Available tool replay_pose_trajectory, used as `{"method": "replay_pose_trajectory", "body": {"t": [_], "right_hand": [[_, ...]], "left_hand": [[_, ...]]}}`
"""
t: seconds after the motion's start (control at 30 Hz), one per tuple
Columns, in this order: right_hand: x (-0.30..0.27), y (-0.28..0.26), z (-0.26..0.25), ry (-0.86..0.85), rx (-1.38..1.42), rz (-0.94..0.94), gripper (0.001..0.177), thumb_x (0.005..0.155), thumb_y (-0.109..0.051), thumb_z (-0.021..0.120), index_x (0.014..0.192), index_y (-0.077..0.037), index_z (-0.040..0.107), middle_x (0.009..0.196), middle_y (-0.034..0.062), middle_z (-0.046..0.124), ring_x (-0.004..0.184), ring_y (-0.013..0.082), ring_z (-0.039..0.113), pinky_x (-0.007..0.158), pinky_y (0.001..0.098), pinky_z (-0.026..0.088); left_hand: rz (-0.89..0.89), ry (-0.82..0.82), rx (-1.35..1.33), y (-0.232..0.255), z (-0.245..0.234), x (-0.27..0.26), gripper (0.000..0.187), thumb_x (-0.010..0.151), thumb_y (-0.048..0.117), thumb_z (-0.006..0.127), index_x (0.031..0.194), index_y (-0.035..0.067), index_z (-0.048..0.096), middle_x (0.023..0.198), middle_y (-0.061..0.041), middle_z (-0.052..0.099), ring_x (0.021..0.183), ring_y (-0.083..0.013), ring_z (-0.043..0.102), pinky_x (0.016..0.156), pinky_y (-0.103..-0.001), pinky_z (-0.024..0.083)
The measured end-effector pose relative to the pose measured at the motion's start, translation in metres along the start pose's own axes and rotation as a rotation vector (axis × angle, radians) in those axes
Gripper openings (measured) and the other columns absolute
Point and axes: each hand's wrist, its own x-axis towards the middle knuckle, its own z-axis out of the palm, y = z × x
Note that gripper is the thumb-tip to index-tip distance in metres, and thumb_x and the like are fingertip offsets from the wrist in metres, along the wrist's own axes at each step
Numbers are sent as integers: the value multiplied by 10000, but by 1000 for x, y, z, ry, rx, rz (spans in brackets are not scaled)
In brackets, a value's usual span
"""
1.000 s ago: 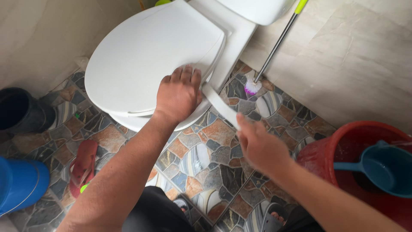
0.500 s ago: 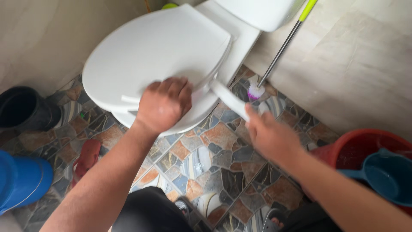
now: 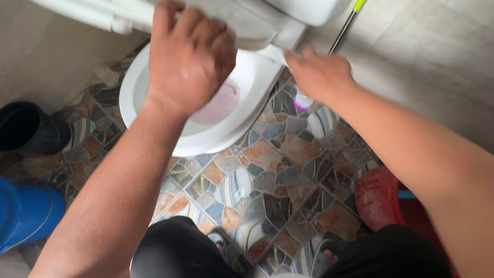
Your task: The person pours cleaning liquid into the toilet bowl, scrubs the interior with a toilet brush, then uses a handheld brush to clean the toilet seat and surrounding floor area. The person also fills a red bucket with water from a wall tap.
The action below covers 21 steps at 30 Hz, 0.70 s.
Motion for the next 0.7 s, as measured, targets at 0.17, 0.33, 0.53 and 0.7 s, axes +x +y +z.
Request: {"method": "replay_pose_trajectory", "body": {"t": [0.17, 0.33, 0.53, 0.7], "right_hand": [[40, -11, 8, 148, 24, -70, 500, 1057, -336, 484, 1547, -236, 455, 1192, 168, 633, 914, 360, 707, 673, 511, 573], [-17, 26, 25, -19, 47, 20, 549, 1027, -362, 441, 1562, -262, 373, 1379, 175, 523, 843, 350, 723, 627, 502, 595], [-27, 56, 25, 3, -38, 73, 514, 1091, -384, 410, 1592, -281, 368, 1200, 149, 605, 859, 315, 709, 646, 483, 591], [-45, 26, 49, -7, 238, 64, 694, 1013, -304, 469, 1663, -190, 256, 1132, 201, 577, 687, 302, 665, 553, 479, 570]], "left_hand": [[-25, 22, -143, -10, 3, 13, 163, 849, 135, 741, 1008, 105, 761, 1038, 0, 709, 1104, -209, 619, 1071, -413, 412], [-1, 23, -129, -11, -2, 8, 192, 840, 125, 746, 1028, 89, 760, 1060, -3, 700, 1103, -204, 607, 1070, -406, 417], [-2, 17, -42, -4, -4, 15, 76, 885, 114, 794, 942, 126, 746, 1034, 22, 710, 1021, -186, 597, 1009, -392, 426], [-25, -42, -28, 10, -13, -8, 189, 862, 210, 822, 1011, 122, 746, 1067, 27, 719, 969, -187, 610, 882, -385, 406]]}}
